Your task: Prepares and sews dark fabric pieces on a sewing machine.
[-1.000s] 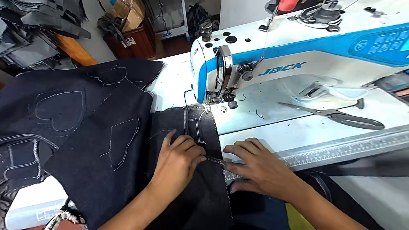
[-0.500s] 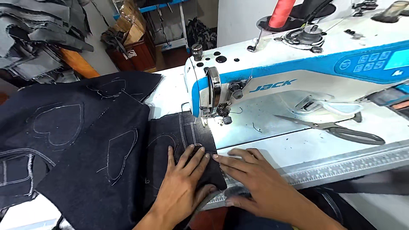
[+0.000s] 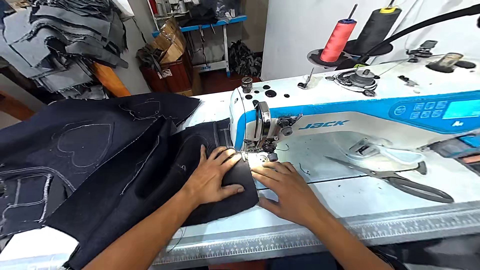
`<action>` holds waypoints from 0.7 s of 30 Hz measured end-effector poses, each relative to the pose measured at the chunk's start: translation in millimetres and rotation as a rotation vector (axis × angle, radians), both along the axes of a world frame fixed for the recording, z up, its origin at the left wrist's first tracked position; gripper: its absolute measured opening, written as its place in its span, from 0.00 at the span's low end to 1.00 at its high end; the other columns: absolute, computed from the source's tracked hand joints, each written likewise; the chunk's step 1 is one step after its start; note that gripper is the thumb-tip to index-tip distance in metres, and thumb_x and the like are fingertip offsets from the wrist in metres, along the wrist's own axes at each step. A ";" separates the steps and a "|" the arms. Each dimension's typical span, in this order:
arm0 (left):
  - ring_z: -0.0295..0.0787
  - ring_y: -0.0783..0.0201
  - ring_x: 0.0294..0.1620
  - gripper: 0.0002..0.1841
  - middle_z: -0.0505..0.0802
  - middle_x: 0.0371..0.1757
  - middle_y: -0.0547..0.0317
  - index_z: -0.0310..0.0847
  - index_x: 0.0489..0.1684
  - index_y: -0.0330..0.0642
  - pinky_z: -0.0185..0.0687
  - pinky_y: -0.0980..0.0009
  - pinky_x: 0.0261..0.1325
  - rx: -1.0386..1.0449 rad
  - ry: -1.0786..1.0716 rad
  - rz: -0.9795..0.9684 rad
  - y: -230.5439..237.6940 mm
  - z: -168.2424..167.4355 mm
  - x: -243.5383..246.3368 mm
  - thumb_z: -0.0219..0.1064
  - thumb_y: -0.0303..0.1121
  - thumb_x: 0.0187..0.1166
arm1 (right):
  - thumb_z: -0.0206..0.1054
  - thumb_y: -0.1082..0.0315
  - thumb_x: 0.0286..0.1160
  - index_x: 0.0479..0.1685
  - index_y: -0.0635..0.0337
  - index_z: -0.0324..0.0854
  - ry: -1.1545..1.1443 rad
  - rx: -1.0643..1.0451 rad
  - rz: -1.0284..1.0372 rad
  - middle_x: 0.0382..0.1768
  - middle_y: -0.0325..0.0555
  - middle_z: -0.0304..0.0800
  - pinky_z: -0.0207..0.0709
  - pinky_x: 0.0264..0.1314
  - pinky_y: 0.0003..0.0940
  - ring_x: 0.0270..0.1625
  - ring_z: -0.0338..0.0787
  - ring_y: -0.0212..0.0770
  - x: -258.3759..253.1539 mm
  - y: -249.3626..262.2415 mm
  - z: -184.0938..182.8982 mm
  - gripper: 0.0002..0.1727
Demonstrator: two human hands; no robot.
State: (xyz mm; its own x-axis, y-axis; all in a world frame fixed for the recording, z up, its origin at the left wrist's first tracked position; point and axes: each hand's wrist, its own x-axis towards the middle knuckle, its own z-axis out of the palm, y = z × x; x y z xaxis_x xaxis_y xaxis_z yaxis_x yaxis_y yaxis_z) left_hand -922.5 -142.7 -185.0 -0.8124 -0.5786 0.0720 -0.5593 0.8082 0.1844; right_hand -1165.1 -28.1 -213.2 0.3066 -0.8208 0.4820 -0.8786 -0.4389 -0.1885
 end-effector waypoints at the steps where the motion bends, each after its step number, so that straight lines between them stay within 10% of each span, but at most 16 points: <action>1: 0.54 0.53 0.94 0.42 0.76 0.86 0.67 0.70 0.86 0.66 0.35 0.20 0.85 -0.016 0.005 -0.012 -8.0 -0.1 -0.6 0.52 0.77 0.74 | 0.56 0.30 0.77 0.64 0.41 0.89 0.009 -0.027 -0.001 0.69 0.27 0.90 0.78 0.66 0.51 0.73 0.85 0.42 -0.2 1.7 -1.0 0.33; 5: 0.59 0.46 0.91 0.38 0.76 0.86 0.60 0.79 0.78 0.57 0.47 0.20 0.81 -0.014 -0.072 -0.039 -33.1 17.3 -10.4 0.57 0.72 0.76 | 0.53 0.26 0.76 0.63 0.39 0.90 -0.011 -0.044 0.002 0.68 0.25 0.90 0.78 0.66 0.48 0.72 0.85 0.40 -3.5 1.7 -2.4 0.36; 9: 0.88 0.37 0.65 0.13 0.90 0.65 0.42 0.91 0.52 0.38 0.82 0.31 0.59 -0.004 -0.258 0.146 -75.7 89.2 -32.2 0.65 0.37 0.83 | 0.56 0.28 0.77 0.53 0.43 0.93 -0.047 -0.106 0.027 0.60 0.30 0.94 0.80 0.63 0.44 0.66 0.88 0.39 -4.7 -0.1 -2.6 0.33; 12: 0.80 0.34 0.74 0.17 0.86 0.70 0.37 0.86 0.62 0.33 0.73 0.31 0.70 -0.265 -0.109 0.289 -128.8 66.0 -18.8 0.61 0.37 0.88 | 0.68 0.46 0.80 0.46 0.48 0.94 -0.505 -0.030 0.223 0.51 0.34 0.97 0.84 0.62 0.33 0.57 0.92 0.31 15.5 34.5 0.8 0.17; 14: 0.67 0.36 0.87 0.28 0.80 0.80 0.36 0.79 0.73 0.31 0.49 0.28 0.87 -0.251 -0.028 0.360 -134.4 22.2 5.5 0.54 0.48 0.92 | 0.62 0.46 0.86 0.55 0.51 0.91 -0.840 0.338 0.531 0.53 0.38 0.96 0.88 0.61 0.30 0.55 0.93 0.29 31.2 74.7 9.4 0.21; 17: 0.67 0.31 0.84 0.30 0.81 0.73 0.28 0.80 0.64 0.26 0.43 0.29 0.89 -0.234 0.128 0.485 -87.7 -0.2 33.3 0.60 0.51 0.87 | 0.50 0.23 0.75 0.71 0.61 0.83 -0.983 1.013 0.730 0.59 0.52 0.95 0.89 0.59 0.45 0.57 0.95 0.45 31.1 120.8 -16.7 0.49; 21: 0.88 0.33 0.59 0.19 0.89 0.54 0.31 0.83 0.56 0.29 0.83 0.38 0.60 -0.218 0.091 0.577 34.9 6.7 70.7 0.62 0.41 0.87 | 0.50 0.16 0.65 0.81 0.54 0.75 -1.413 1.165 0.571 0.73 0.48 0.86 0.79 0.74 0.48 0.74 0.85 0.49 43.3 138.6 -59.9 0.56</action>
State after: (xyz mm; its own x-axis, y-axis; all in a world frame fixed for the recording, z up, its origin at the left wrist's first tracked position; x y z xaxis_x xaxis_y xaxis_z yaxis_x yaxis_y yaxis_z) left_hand -851.8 -107.8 -178.3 -0.3587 -0.8867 0.2918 -0.9067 0.4053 0.1169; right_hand -1121.8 110.6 -273.1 0.5521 -0.8325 -0.0473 0.3358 0.2739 -0.9012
